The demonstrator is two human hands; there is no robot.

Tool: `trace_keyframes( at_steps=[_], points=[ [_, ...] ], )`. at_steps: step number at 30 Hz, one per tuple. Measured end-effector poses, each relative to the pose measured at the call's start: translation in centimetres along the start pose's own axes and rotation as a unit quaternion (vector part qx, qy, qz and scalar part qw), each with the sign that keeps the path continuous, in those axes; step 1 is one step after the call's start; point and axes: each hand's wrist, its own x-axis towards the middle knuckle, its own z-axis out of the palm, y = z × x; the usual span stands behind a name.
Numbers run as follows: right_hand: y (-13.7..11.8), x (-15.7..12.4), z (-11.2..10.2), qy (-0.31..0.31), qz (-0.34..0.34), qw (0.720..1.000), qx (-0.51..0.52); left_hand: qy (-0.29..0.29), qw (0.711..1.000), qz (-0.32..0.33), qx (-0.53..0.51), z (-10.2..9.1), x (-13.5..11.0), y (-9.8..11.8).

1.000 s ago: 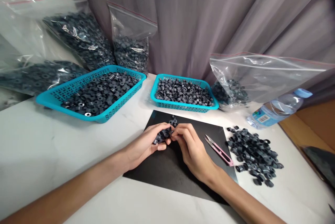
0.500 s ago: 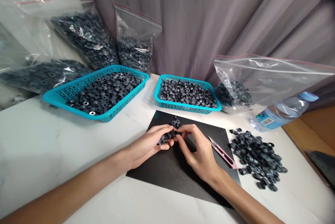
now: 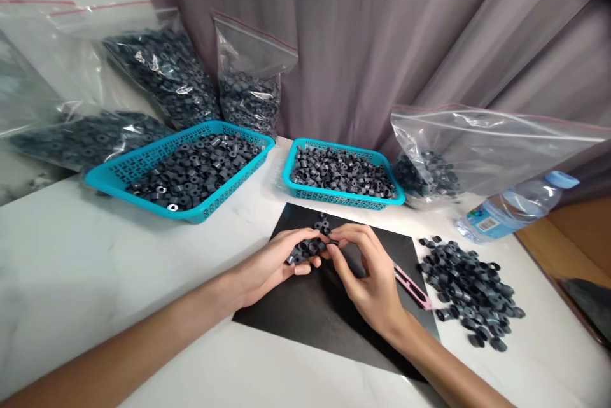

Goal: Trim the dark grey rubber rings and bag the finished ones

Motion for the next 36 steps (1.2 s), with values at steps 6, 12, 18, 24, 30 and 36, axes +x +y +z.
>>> trace_keyframes(
  at_steps=[6, 12, 18, 24, 30, 36],
  points=[
    [0.4, -0.2, 0.1, 0.004, 0.017, 0.999, 0.042, 0.013, 1.000, 0.000, 0.008, 0.2, 0.0, 0.0],
    [-0.2, 0.1, -0.1, -0.046, -0.016, 0.999, 0.011, -0.041, 0.999, 0.004, 0.008, 0.3, -0.2, -0.4],
    [-0.5, 0.2, -0.4, -0.073, 0.014, 0.997, -0.011, -0.034, 0.999, -0.005, -0.015, 0.2, -0.1, -0.6],
    [-0.2, 0.2, -0.5, -0.112, 0.041, 0.993, -0.007, -0.046, 0.999, -0.014, -0.018, 0.0, 0.2, -0.8],
    [-0.2, 0.4, -0.6, -0.092, 0.089, 0.991, 0.031, -0.038, 0.999, -0.003, 0.027, 0.3, -0.1, -0.5],
    [1.3, 0.3, -0.3, -0.035, 0.126, 0.991, -0.025, -0.046, 0.997, -0.002, 0.067, 0.5, -0.2, -0.2]
  ],
)
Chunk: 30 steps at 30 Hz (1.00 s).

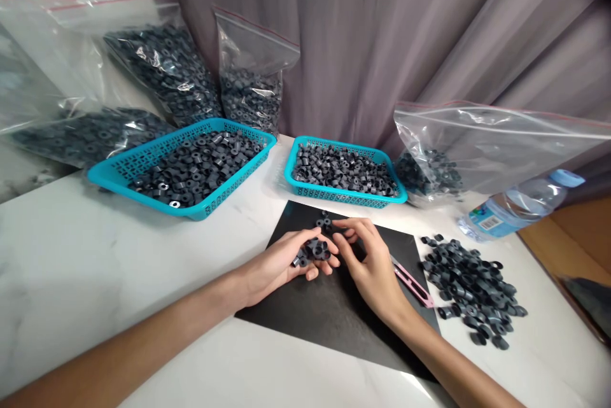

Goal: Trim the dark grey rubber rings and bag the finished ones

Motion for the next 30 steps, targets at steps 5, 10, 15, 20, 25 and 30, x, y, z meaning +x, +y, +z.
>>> trace_keyframes(
  at_steps=[5, 10, 15, 20, 25, 30],
  points=[
    [1.0, -0.1, 0.3, -0.062, -0.016, 0.997, -0.052, 0.008, 1.000, 0.004, 0.001, 0.1, 0.0, 0.0],
    [0.6, 0.1, 0.3, -0.059, -0.016, 0.997, -0.045, 0.013, 0.999, -0.012, -0.039, 0.2, 0.0, 0.3],
    [0.3, 0.4, 0.2, -0.033, 0.021, 0.999, 0.000, 0.017, 0.996, -0.035, -0.083, 0.4, -0.2, 0.5],
    [-0.4, 0.2, 0.0, 0.009, 0.021, 0.999, 0.026, 0.026, 0.995, -0.036, -0.085, 0.5, -0.2, 0.5],
    [-1.3, -0.2, -0.3, 0.020, -0.033, 0.997, 0.071, 0.026, 0.995, -0.030, -0.091, 0.4, 0.0, 0.3],
    [-1.6, -0.4, -0.3, -0.025, -0.061, 0.994, 0.084, 0.043, 0.996, -0.021, -0.076, 0.5, -0.1, 0.3]
  ],
)
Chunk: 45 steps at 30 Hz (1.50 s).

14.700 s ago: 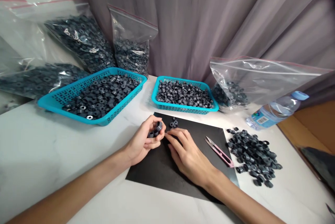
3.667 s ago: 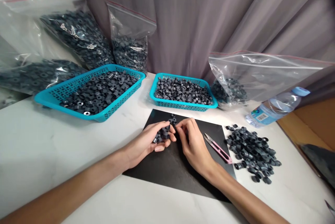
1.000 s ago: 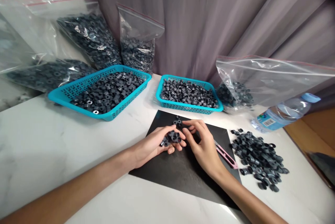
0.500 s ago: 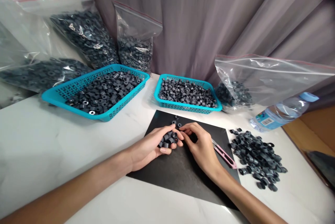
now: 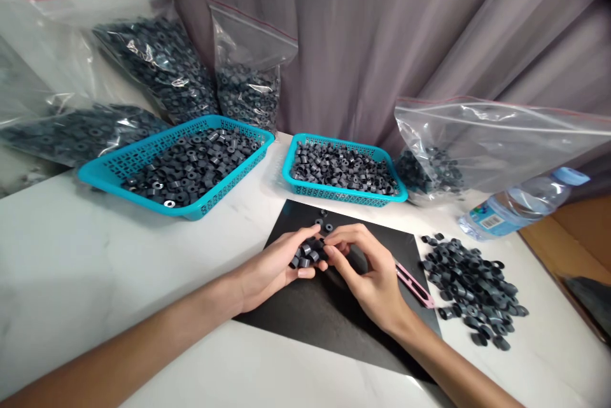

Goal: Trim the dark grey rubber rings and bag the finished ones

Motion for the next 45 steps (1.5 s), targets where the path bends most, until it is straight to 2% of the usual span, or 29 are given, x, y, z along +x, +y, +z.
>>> trace_keyframes(
  at_steps=[8, 14, 18, 23, 27, 30, 36, 40, 45],
  points=[
    [-0.2, 0.1, -0.1, -0.027, 0.003, 0.999, -0.016, -0.001, 1.000, 0.007, 0.022, 0.2, -0.2, -0.1],
    [1.0, 0.4, -0.2, 0.039, 0.037, 0.997, -0.062, -0.019, 0.999, 0.001, 0.051, -0.1, 0.0, 0.0],
    [2.3, 0.7, -0.1, 0.005, 0.057, 0.994, -0.097, -0.019, 0.998, 0.004, 0.062, 0.1, -0.2, 0.1],
    [2.5, 0.9, 0.1, -0.032, 0.061, 0.991, -0.115, -0.018, 1.000, -0.003, 0.013, 0.2, -0.1, 0.0],
    [2.3, 0.9, 0.3, -0.014, 0.079, 0.991, -0.110, -0.018, 0.999, -0.014, -0.024, -0.1, 0.1, 0.0],
    [2.3, 0.8, 0.3, 0.002, 0.090, 0.991, -0.096, -0.013, 1.000, 0.002, -0.020, -0.4, 0.2, 0.1],
    [2.7, 0.8, 0.3, -0.001, 0.072, 0.992, -0.102, -0.001, 1.000, 0.018, 0.004, -0.6, 0.3, 0.2],
    [2.5, 0.9, 0.4, -0.039, 0.062, 0.991, -0.110, 0.029, 0.999, 0.042, -0.010, -0.7, 0.3, 1.4],
    [2.4, 0.6, 0.6, -0.056, 0.034, 0.990, -0.127, 0.065, 0.995, 0.072, -0.024, -1.1, 0.5, 2.6]
  ],
)
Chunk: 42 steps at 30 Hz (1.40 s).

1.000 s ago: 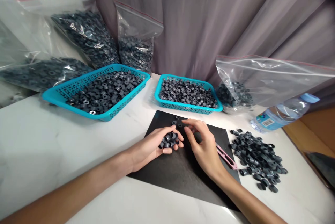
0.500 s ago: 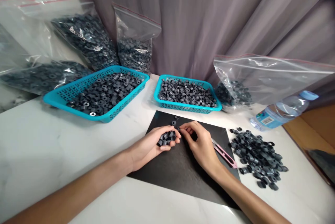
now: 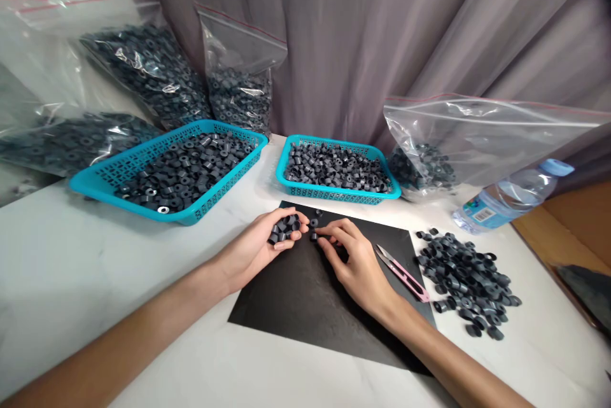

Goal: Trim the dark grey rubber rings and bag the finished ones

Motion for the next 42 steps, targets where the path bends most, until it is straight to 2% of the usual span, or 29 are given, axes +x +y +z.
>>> trace_keyframes(
  at_steps=[6, 12, 16, 22, 29, 35, 42],
  points=[
    [0.0, -0.3, 0.1, -0.008, -0.023, 1.000, -0.012, -0.014, 1.000, -0.012, 0.005, -0.2, 0.0, -0.7],
    [-0.8, -0.5, -0.4, 0.090, -0.024, 0.995, 0.022, -0.042, 0.998, -0.014, 0.036, -0.2, -0.2, -1.8],
    [-1.3, -0.7, -0.6, 0.113, -0.057, 0.990, 0.060, -0.042, 0.998, -0.030, 0.041, 0.1, -0.6, -2.0],
    [-2.1, -0.8, -1.0, 0.091, -0.103, 0.987, 0.084, -0.019, 0.998, -0.059, 0.002, 1.0, -1.1, -2.0],
    [-1.8, -1.3, -0.9, 0.029, -0.170, 0.984, 0.030, 0.039, 0.998, -0.055, -0.006, 1.7, -1.4, -2.4],
    [-1.9, -1.2, -0.8, 0.043, -0.176, 0.983, 0.033, 0.077, 0.995, -0.056, 0.035, 1.6, -1.5, -2.8],
    [-2.1, -1.1, -1.0, 0.040, -0.155, 0.987, 0.020, 0.054, 0.996, -0.059, 0.025, 1.5, -1.5, -2.8]
  ],
)
